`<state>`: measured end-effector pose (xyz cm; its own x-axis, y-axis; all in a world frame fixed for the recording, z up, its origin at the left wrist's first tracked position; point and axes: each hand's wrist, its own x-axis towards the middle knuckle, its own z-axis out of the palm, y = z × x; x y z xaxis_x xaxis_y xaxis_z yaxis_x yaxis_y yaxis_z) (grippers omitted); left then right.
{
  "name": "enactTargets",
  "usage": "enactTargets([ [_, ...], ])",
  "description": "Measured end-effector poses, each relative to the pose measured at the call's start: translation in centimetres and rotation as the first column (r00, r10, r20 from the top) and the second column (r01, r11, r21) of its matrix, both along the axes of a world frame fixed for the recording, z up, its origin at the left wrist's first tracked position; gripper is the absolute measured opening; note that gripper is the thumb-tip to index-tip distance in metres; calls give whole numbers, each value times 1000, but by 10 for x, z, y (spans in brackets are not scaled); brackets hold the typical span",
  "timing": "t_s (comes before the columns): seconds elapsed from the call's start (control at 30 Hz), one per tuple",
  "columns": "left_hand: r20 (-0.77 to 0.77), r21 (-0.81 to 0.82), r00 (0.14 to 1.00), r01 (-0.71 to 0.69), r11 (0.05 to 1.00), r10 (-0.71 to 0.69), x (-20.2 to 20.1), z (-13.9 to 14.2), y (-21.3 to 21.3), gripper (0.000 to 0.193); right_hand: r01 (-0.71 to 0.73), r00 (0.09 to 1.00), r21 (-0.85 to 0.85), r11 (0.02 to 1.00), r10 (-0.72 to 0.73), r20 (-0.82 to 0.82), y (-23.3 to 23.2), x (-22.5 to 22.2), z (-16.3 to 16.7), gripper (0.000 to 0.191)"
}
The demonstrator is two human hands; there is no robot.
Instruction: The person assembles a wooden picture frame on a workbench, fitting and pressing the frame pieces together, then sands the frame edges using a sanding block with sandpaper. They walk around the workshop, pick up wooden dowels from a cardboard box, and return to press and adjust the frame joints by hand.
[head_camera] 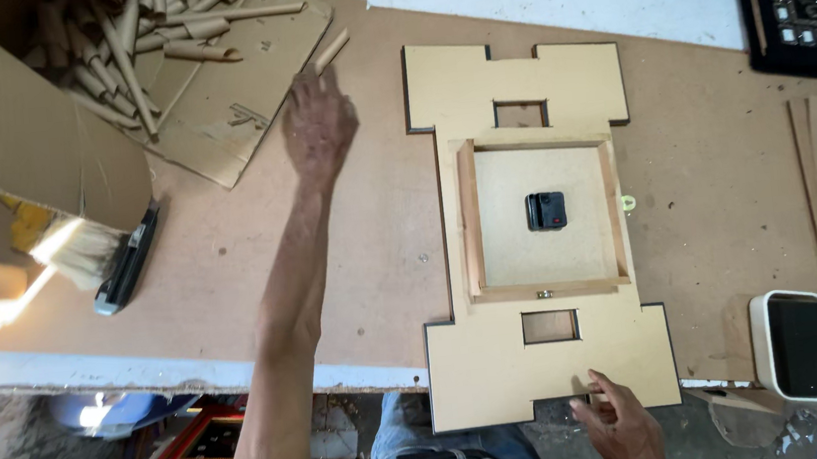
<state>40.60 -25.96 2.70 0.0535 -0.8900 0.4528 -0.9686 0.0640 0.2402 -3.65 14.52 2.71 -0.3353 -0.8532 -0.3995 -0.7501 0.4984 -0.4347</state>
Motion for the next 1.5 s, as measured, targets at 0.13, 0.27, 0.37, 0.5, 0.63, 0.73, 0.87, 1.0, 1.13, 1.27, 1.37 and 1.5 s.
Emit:
enactTargets([
  [0.13, 193, 225, 980, -81, 971, 37, 21, -14, -30, 32, 3, 997, 17, 1000, -2, -81, 2, -18, -2, 53],
  [0.27, -194, 143, 978, -50, 989, 78, 4, -21, -11, 34, -48, 999, -135, 990, 48, -9, -5, -10, 16, 46],
  [0.37, -774, 316, 617, 184, 931, 141, -38, -9, 29, 50, -92, 984, -277, 957, 130, 121, -25, 4, 39, 49],
  [0.5, -969, 68, -153, 587, 807, 193, -164, 6, 127, 48, -109, 936, -502, 858, 258, 239, -59, 19, 64, 54],
  [0.63, -783, -106, -468, 749, 654, 409, -297, 16, 231, 38, -152, 930, -749, 645, 351, 113, -70, -1, 79, 63],
  [0.73, -709, -155, -506, 791, 591, 491, -365, 22, 279, 29, -238, 965, -725, 646, 244, -99, -48, -48, 90, 50],
  [0.87, -832, 81, -208, 871, 485, 514, -433, 21, 312, 23, -267, 956, -756, 597, 261, -131, 3, -124, 88, 51],
  [1.0, -912, 245, 80, 893, 377, 403, -499, 14, 339, 31, -10, 977, -802, 597, 176, 119, 58, -202, 55, 47],
  [1.13, -876, 95, -106, 919, 383, 471, -556, 3, 371, 24, 711, 467, -362, 603, -22, 884, 102, -256, 13, 28],
  [1.27, -951, 33, -99, 908, 417, 291, -591, -11, 386, 17, 842, 87, -42, 538, -59, 994, 106, -292, -20, 24],
  [1.37, -976, 27, -53, 932, 361, 211, -603, -20, 378, 11, 840, 69, 38, 542, -176, 982, 93, -300, -29, 21],
  [1.5, -975, 26, -30, 968, 251, 219, -621, -24, 360, 10, 807, 273, -218, 549, -19, 962, 84, -298, -16, 40],
])
